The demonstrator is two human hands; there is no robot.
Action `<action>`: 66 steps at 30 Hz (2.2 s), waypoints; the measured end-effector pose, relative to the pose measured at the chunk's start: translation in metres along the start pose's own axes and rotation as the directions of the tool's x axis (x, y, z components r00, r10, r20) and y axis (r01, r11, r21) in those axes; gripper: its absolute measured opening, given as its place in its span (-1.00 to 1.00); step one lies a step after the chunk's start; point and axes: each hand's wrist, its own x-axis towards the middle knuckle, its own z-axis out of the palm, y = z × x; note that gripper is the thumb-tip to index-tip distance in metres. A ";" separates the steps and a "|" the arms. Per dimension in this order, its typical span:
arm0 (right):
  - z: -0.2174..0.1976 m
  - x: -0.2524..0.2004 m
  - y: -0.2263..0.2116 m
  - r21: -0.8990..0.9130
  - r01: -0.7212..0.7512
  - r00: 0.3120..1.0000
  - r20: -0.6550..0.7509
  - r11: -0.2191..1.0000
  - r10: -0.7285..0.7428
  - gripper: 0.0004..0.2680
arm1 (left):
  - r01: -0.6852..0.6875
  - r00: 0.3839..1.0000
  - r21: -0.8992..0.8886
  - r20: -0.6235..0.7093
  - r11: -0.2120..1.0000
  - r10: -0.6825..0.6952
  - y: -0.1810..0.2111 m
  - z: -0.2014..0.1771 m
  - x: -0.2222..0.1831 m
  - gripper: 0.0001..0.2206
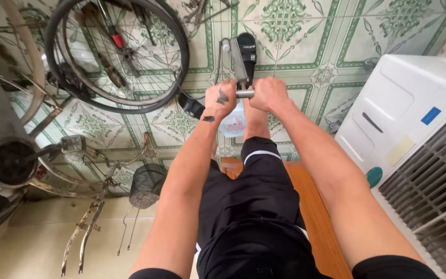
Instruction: The person pumps air into a bicycle tire using a hand pump, detaches the nozzle, and then presses the tire against the rim by hand.
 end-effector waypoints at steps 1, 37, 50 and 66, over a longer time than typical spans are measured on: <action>0.002 0.002 0.000 -0.016 0.003 1.000 0.011 1.000 -0.003 -0.80 | 0.020 0.999 0.009 -0.026 1.000 -0.020 -0.005 0.010 0.000 -0.87; 0.010 -0.008 0.009 -0.050 0.006 1.000 -0.027 0.999 -0.007 -0.74 | -0.013 0.964 -0.066 -0.267 0.998 -0.005 -0.022 0.081 0.003 -0.84; -0.098 -0.240 -0.034 0.129 0.155 0.988 -0.033 0.979 -0.152 -0.78 | -0.340 0.938 -0.296 -0.175 0.893 0.300 0.148 -0.158 -0.201 -0.83; 0.000 0.005 0.002 -0.059 0.012 0.999 0.033 0.998 -0.010 -0.81 | 0.109 0.994 -0.013 0.007 0.994 -0.109 0.000 0.018 0.004 -0.82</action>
